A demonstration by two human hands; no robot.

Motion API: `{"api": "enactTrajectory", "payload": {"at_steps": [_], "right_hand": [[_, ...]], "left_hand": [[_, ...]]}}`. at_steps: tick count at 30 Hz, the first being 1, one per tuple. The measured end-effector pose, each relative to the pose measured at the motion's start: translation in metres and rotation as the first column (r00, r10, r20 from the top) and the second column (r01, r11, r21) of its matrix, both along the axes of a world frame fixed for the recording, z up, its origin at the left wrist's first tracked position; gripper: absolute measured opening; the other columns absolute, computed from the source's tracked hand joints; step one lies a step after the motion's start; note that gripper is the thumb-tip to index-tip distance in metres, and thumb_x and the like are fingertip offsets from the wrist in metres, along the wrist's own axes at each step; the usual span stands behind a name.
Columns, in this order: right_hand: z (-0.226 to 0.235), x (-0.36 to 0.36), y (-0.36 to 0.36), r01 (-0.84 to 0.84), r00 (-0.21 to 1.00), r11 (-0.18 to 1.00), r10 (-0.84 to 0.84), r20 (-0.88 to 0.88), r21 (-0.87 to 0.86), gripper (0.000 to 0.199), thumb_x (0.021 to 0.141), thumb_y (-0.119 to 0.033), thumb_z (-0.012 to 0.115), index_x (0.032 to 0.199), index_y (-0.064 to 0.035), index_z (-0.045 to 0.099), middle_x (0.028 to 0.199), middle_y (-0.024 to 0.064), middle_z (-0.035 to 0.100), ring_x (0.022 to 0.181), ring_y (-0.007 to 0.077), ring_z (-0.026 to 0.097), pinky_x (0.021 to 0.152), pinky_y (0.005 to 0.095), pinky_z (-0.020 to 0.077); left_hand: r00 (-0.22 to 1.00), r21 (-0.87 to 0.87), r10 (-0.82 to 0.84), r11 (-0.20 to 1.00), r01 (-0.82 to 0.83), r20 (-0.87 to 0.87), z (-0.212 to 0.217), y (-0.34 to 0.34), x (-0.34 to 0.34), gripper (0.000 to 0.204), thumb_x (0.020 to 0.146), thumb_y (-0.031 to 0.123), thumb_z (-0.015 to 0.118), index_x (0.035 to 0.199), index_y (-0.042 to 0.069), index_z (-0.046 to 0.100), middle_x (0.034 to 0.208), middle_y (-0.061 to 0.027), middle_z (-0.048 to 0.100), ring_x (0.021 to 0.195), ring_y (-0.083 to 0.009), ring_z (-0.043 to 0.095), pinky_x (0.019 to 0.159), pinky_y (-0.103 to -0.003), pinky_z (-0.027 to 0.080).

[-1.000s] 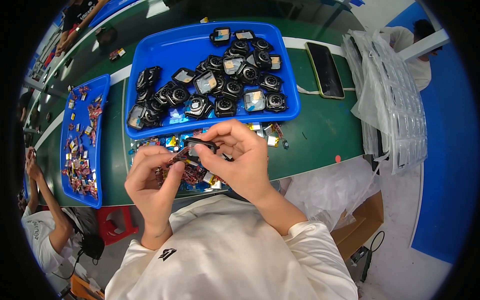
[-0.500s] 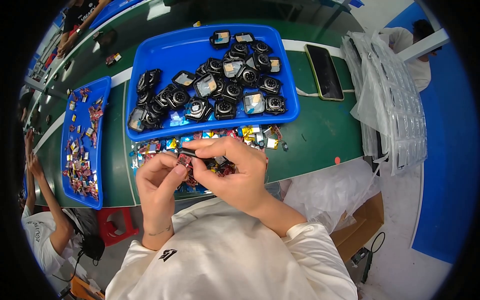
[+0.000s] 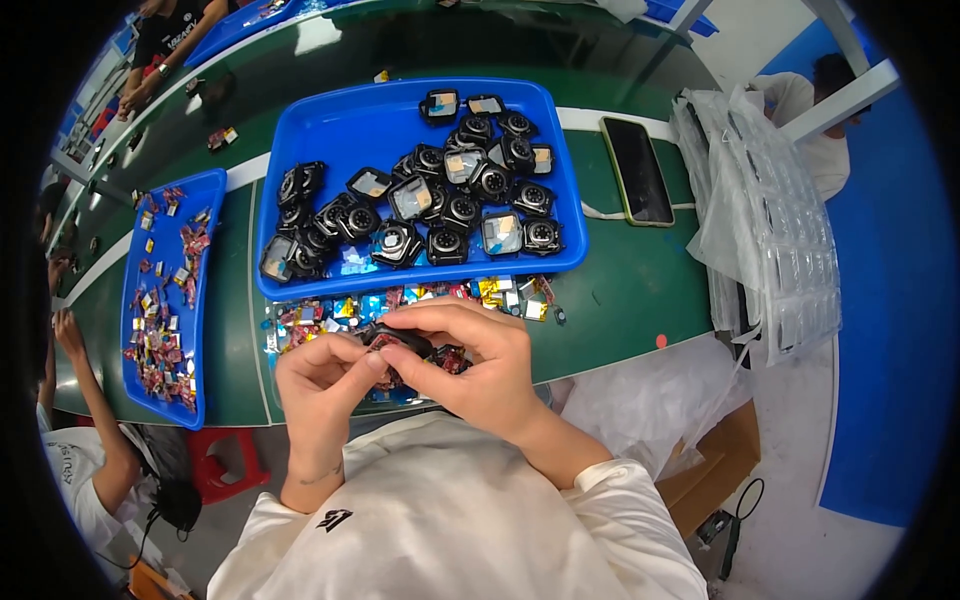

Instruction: Assembling small electronic modules by attaching batteries and circuit boards to frames.

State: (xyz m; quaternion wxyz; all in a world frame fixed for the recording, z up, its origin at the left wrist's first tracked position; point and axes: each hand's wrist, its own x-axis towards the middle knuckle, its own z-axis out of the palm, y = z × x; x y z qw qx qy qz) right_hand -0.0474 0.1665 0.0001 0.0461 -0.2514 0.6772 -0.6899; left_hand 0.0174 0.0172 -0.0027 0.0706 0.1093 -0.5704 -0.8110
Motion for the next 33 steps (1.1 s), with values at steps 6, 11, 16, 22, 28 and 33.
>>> {"api": "enactTrajectory", "payload": {"at_steps": [6, 11, 16, 22, 28, 33], "right_hand": [[0.004, -0.007, 0.005, -0.024, 0.993, 1.0, 0.023, -0.114, -0.006, 0.023, 0.071, 0.011, 0.069, 0.093, 0.0075, 0.064, 0.095, 0.019, 0.065, 0.084, 0.0222, 0.066, 0.074, 0.0299, 0.0564], [0.024, -0.023, 0.01, -0.101, 0.985, 0.992, 0.111, -0.132, 0.081, 0.02, 0.073, 0.011, 0.067, 0.093, 0.0086, 0.063, 0.094, 0.02, 0.065, 0.085, 0.0229, 0.066, 0.074, 0.0306, 0.0563], [0.05, -0.069, 0.011, -0.145, 0.984, 0.989, 0.145, 0.104, -0.012, 0.016, 0.079, 0.006, 0.063, 0.096, 0.0067, 0.062, 0.087, 0.0161, 0.066, 0.084, 0.0219, 0.066, 0.07, 0.0309, 0.0547], [0.044, -0.229, 0.035, 0.342, 0.935, 0.925, -0.317, -0.156, 0.167, 0.014, 0.08, -0.004, 0.066, 0.092, 0.0017, 0.065, 0.083, 0.0105, 0.069, 0.077, 0.0145, 0.065, 0.072, 0.0256, 0.0508], [-0.015, -0.335, 0.07, 0.575, 0.751, 0.688, -0.658, 0.046, 0.442, 0.014, 0.074, -0.01, 0.073, 0.086, -0.0037, 0.069, 0.078, 0.0038, 0.066, 0.061, 0.0085, 0.057, 0.053, 0.0203, 0.046], [-0.04, -0.366, 0.085, 0.489, 0.834, 0.721, -0.551, -0.023, 0.491, 0.013, 0.075, -0.01, 0.07, 0.086, -0.0024, 0.069, 0.077, 0.0059, 0.066, 0.065, 0.0117, 0.062, 0.059, 0.0227, 0.0527]], "left_hand": [[0.995, 0.156, -0.102, 0.983, 0.1, 0.002, 0.0, -0.001, -0.002, 0.01, 0.081, -0.001, 0.067, 0.091, -0.004, 0.068, 0.084, -0.0088, 0.068, 0.073, -0.0088, 0.061, 0.062, -0.019, 0.048], [0.979, 0.217, -0.197, 0.955, 0.203, -0.049, -0.003, -0.004, -0.001, 0.019, 0.088, 0.005, 0.06, 0.104, -0.002, 0.065, 0.093, -0.0139, 0.069, 0.076, -0.0113, 0.062, 0.066, -0.022, 0.049], [0.98, 0.227, -0.189, 0.954, 0.197, -0.055, 0.001, -0.007, 0.001, 0.024, 0.091, 0.008, 0.057, 0.112, -0.002, 0.061, 0.093, -0.0135, 0.068, 0.076, -0.0107, 0.059, 0.069, -0.022, 0.048], [0.983, 0.102, -0.16, 0.98, 0.169, -0.09, 0.0, -0.014, 0.009, 0.019, 0.091, 0.008, 0.056, 0.105, -0.003, 0.062, 0.088, -0.0112, 0.068, 0.081, -0.0119, 0.062, 0.069, -0.023, 0.047], [0.992, -0.08, -0.076, 0.994, 0.068, -0.103, -0.004, -0.015, 0.016, 0.015, 0.09, 0.004, 0.056, 0.102, -0.004, 0.063, 0.088, -0.012, 0.068, 0.081, -0.0137, 0.065, 0.068, -0.024, 0.049], [0.994, -0.128, -0.08, 0.989, 0.07, -0.075, -0.002, -0.009, 0.015, 0.013, 0.088, 0.001, 0.058, 0.099, -0.004, 0.063, 0.085, -0.0111, 0.068, 0.077, -0.0128, 0.065, 0.066, -0.022, 0.049]]}}
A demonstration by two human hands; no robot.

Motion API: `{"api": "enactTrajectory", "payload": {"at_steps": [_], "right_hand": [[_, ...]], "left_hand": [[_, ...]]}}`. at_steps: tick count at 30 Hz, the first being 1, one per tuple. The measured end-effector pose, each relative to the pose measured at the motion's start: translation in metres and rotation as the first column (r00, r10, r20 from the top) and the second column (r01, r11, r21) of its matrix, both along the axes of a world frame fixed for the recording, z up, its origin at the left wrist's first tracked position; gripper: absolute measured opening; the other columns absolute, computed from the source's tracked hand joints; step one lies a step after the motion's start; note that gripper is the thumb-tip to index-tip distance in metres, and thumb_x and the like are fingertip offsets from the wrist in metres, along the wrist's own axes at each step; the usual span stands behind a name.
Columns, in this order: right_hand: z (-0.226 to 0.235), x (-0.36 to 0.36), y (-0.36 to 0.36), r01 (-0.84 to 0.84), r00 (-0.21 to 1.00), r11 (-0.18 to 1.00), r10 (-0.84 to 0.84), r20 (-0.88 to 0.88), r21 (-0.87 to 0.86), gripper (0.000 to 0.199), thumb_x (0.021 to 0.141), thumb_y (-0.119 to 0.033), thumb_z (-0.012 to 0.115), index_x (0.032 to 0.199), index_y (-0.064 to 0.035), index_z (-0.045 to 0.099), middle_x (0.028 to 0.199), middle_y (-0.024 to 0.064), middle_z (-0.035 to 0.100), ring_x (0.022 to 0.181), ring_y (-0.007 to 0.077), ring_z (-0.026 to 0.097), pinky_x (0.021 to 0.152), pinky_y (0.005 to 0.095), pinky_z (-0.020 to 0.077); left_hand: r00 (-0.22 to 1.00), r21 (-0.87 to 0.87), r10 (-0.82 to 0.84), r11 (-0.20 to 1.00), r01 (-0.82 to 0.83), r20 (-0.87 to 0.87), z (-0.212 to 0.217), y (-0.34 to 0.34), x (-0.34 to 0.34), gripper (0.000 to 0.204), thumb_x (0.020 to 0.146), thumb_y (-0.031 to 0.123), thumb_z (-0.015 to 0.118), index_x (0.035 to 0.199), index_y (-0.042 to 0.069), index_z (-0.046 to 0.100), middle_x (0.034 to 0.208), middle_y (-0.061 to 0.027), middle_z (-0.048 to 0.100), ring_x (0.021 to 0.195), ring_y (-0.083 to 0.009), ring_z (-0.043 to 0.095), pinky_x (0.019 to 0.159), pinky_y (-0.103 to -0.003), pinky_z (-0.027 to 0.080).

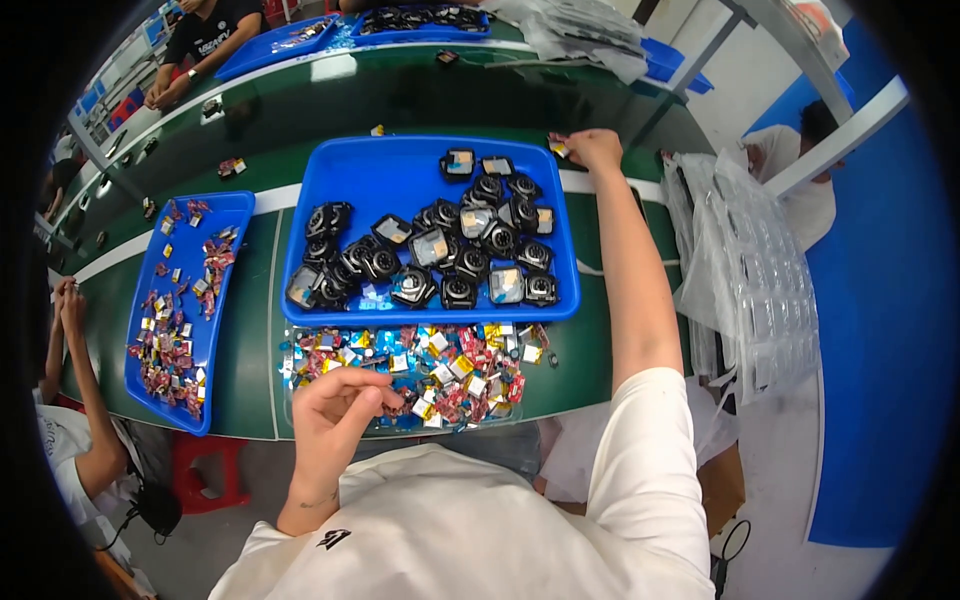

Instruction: Assembling small electronic modules by attaching batteries and circuit boards to frames.

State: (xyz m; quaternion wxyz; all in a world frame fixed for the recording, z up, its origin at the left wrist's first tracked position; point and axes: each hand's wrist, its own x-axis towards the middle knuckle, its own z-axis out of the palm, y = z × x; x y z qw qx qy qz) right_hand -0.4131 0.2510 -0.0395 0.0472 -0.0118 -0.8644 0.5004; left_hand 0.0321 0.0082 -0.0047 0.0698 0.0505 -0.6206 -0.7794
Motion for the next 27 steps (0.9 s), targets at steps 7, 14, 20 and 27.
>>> {"api": "enactTrajectory", "payload": {"at_steps": [7, 14, 20, 27], "right_hand": [[0.061, 0.108, -0.019, -0.193, 0.917, 0.921, 0.292, -0.272, 0.339, 0.032, 0.076, -0.028, 0.069, 0.097, -0.004, 0.068, 0.089, 0.009, 0.069, 0.083, 0.0182, 0.065, 0.073, 0.0297, 0.0494], [0.079, 0.298, -0.025, -0.728, 0.62, 0.597, 0.783, -0.048, 0.338, 0.02, 0.07, -0.013, 0.076, 0.086, -0.0044, 0.069, 0.066, 0.0039, 0.058, 0.055, 0.0139, 0.054, 0.049, 0.0269, 0.0416], [0.049, 0.321, -0.031, -0.602, 0.659, 0.649, 0.733, -0.17, 0.465, 0.026, 0.064, -0.013, 0.077, 0.088, -0.009, 0.07, 0.071, 0.0025, 0.051, 0.063, 0.0171, 0.052, 0.052, 0.029, 0.041], [0.049, 0.317, -0.045, -0.634, 0.525, 0.593, 0.801, -0.286, 0.496, 0.018, 0.065, -0.005, 0.075, 0.081, -0.008, 0.067, 0.075, 0.0032, 0.054, 0.066, 0.0156, 0.054, 0.054, 0.0285, 0.0419]], "left_hand": [[0.993, -0.159, 0.118, 0.98, -0.12, -0.022, -0.009, -0.002, -0.005, 0.008, 0.085, 0.003, 0.063, 0.09, -0.002, 0.067, 0.078, -0.0097, 0.068, 0.07, -0.0113, 0.065, 0.06, -0.02, 0.047], [0.991, -0.275, 0.11, 0.953, -0.127, -0.075, -0.008, -0.005, -0.009, 0.016, 0.09, 0.009, 0.057, 0.087, -0.004, 0.066, 0.075, -0.0097, 0.067, 0.067, -0.0134, 0.065, 0.06, -0.022, 0.048], [0.993, -0.285, 0.081, 0.953, -0.104, -0.089, -0.006, -0.001, -0.012, 0.017, 0.09, 0.009, 0.056, 0.085, -0.004, 0.066, 0.072, -0.0096, 0.067, 0.066, -0.0135, 0.063, 0.06, -0.023, 0.046], [0.993, -0.269, 0.104, 0.956, -0.116, -0.058, -0.008, 0.004, -0.008, 0.011, 0.087, 0.006, 0.06, 0.086, -0.003, 0.066, 0.073, -0.0086, 0.067, 0.067, -0.0125, 0.063, 0.06, -0.022, 0.045]]}}
